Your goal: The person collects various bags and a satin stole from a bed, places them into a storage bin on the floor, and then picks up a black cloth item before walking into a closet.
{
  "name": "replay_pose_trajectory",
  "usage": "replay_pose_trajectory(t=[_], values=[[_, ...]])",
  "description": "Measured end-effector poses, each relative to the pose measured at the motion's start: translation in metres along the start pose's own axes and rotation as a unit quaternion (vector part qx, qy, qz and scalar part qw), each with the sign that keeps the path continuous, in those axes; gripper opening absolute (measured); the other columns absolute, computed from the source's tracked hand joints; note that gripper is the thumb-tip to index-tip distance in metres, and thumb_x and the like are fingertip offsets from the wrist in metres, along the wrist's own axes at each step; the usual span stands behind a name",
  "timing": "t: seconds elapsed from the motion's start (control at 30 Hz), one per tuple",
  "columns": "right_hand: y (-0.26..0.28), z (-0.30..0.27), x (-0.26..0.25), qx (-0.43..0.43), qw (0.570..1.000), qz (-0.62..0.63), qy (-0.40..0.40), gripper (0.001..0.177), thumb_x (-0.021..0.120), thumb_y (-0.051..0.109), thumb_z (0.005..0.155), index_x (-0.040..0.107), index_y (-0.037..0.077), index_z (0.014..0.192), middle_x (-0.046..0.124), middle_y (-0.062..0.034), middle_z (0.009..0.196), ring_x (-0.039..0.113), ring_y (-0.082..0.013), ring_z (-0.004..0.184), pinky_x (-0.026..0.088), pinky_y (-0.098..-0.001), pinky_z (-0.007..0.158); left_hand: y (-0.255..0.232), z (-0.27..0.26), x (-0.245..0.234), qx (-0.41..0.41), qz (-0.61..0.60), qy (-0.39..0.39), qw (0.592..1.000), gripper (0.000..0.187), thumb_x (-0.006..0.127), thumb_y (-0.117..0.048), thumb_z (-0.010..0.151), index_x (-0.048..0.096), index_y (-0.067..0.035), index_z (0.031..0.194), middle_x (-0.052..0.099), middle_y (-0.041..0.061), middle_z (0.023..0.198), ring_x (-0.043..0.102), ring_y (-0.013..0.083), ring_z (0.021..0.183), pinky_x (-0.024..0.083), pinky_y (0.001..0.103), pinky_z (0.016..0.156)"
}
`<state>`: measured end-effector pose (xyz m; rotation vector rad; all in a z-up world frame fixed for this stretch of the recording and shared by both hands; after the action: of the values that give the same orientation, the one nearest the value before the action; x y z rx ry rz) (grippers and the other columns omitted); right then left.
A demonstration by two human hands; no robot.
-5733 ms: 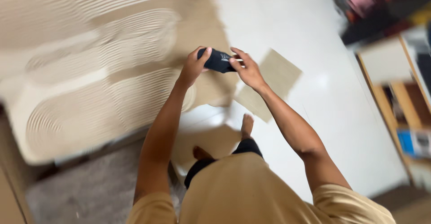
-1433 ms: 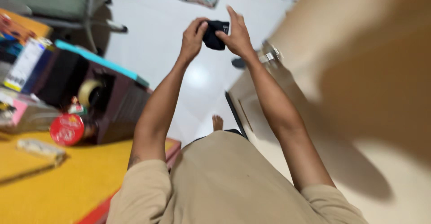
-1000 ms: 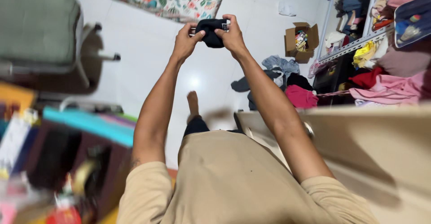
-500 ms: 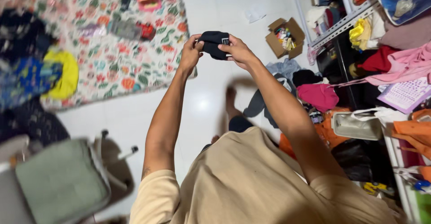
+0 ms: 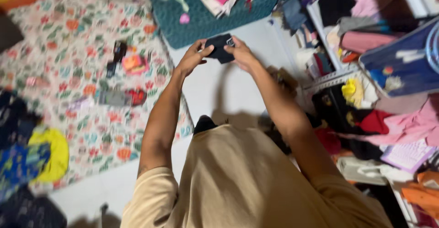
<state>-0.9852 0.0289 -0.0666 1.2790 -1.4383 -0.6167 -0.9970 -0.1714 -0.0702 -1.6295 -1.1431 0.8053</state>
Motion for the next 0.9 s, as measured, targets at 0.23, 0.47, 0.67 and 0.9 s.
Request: replay_pose_trajectory(t=[0.23, 0.47, 0.67, 0.9], values=[[0.004, 0.115, -0.074, 0.058, 0.99, 0.045, -0.121, 0.044, 0.069, 0.007, 0.092, 0.049, 0.013, 0.132, 0.066, -0.0047, 0.116, 0.067, -0.0217, 0.104, 0.06, -0.0399, 0.084, -0.007, 0.191, -0.018, 0.024, 0.02, 0.057, 0.998, 0.022, 0.064, -0.033, 0.104, 0.067, -0.013, 0.113, 0.065, -0.003, 0.094, 0.061, 0.0075, 0.086, 0.05, 0.028, 0.078], [0.035, 0.269, -0.199, -0.087, 0.937, -0.012, -0.337, 0.054, 0.08, 0.006, 0.084, 0.057, 0.002, 0.133, 0.066, -0.014, 0.121, 0.066, -0.0284, 0.108, 0.057, -0.0437, 0.09, -0.038, 0.394, -0.063, 0.338, 0.256, 0.039, 0.905, 0.035, 0.072, -0.028, 0.108, 0.066, -0.003, 0.132, 0.069, 0.015, 0.119, 0.063, 0.0239, 0.109, 0.05, 0.036, 0.091], [0.088, 0.344, -0.225, -0.075, 0.881, 0.258, -0.39, 0.049, 0.078, 0.019, 0.079, 0.063, 0.002, 0.123, 0.07, -0.0187, 0.111, 0.071, -0.0387, 0.095, 0.061, -0.0538, 0.072, -0.038, 0.488, -0.101, 0.094, 0.253, 0.096, 0.958, 0.037, 0.072, -0.026, 0.093, 0.069, -0.009, 0.126, 0.077, 0.012, 0.106, 0.071, 0.0228, 0.099, 0.056, 0.034, 0.086], [0.088, 0.375, -0.207, 0.002, 0.938, 0.115, -0.326, 0.042, 0.074, 0.04, 0.089, 0.058, 0.017, 0.12, 0.057, -0.0037, 0.101, 0.055, -0.0239, 0.088, 0.056, -0.0479, 0.073, -0.055, 0.53, -0.1, 0.217, 0.295, 0.102, 0.925, 0.029, 0.068, -0.024, 0.094, 0.072, -0.009, 0.118, 0.077, 0.012, 0.102, 0.073, 0.0227, 0.095, 0.056, 0.036, 0.083]])
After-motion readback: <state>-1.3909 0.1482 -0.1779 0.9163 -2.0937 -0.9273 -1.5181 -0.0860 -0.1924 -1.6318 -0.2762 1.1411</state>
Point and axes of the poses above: each hand's wrist, its own z-axis towards the middle knuckle, its own x-axis out of the palm, y = z × x, the point moved 6 cm from there along z, towards the middle knuckle
